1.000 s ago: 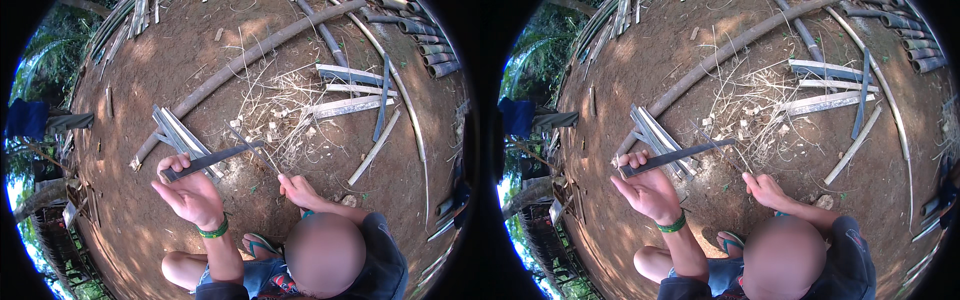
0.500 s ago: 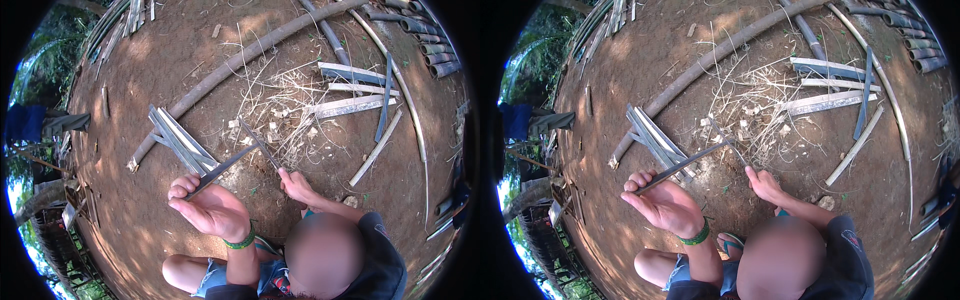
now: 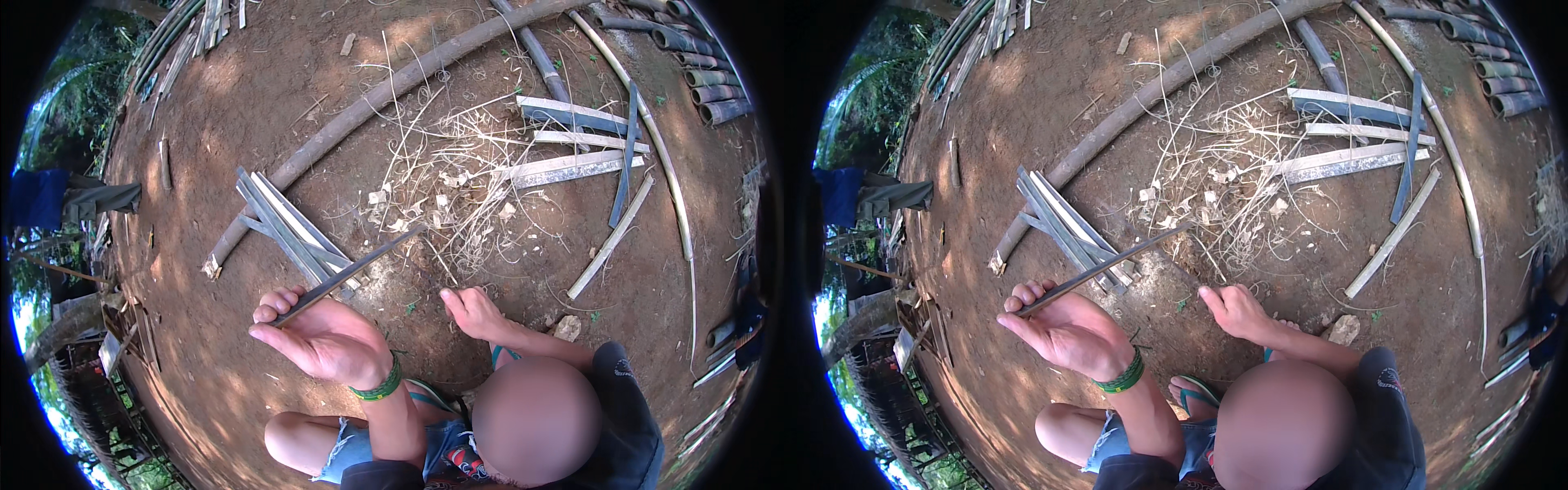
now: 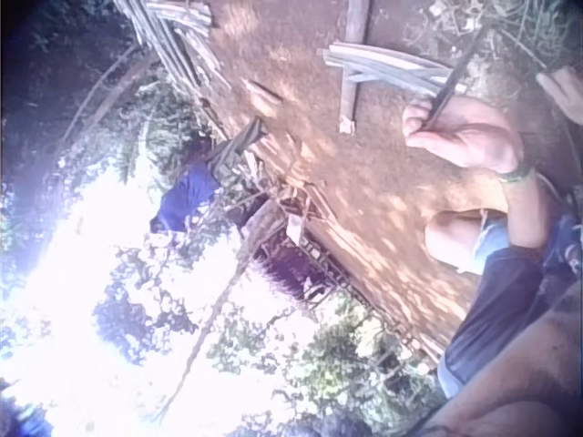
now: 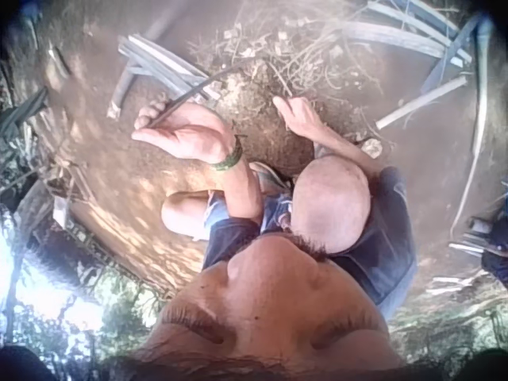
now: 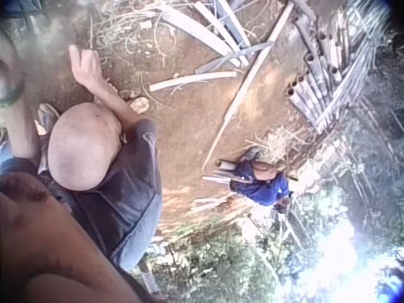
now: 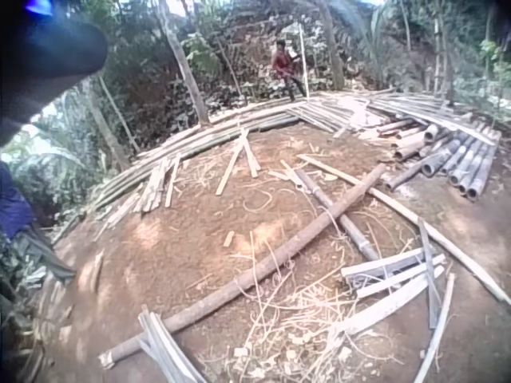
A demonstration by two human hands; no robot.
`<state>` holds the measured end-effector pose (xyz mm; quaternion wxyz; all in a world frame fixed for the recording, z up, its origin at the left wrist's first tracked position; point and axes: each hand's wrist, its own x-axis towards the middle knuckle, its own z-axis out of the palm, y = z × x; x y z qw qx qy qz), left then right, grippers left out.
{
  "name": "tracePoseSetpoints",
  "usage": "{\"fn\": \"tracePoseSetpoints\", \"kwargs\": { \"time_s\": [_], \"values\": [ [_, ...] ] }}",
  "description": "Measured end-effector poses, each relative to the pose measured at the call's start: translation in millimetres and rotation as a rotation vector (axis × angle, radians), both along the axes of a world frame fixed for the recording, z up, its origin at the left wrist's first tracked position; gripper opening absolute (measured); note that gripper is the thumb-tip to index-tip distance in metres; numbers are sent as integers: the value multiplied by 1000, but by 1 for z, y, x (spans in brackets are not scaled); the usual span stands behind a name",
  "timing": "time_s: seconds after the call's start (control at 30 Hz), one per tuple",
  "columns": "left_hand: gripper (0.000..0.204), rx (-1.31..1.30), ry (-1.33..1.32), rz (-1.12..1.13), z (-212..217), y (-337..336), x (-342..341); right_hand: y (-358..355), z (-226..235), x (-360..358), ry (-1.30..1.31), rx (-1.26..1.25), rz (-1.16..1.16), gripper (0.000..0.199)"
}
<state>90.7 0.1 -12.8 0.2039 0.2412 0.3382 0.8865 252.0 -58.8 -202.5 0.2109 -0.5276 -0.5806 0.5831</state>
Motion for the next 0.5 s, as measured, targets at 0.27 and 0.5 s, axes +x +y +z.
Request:
{"fn": "tracePoseSetpoints", "kwargs": {
  "time_s": [0.27,0.5],
  "values": [
    [30,-61,63,58,-1,5,-11,1,10,20,-92,-307,-20,74],
    [29,-221,312,-190,7,0,-34,-2,-40,73,-301,-434,-67,78]
  ]
}}
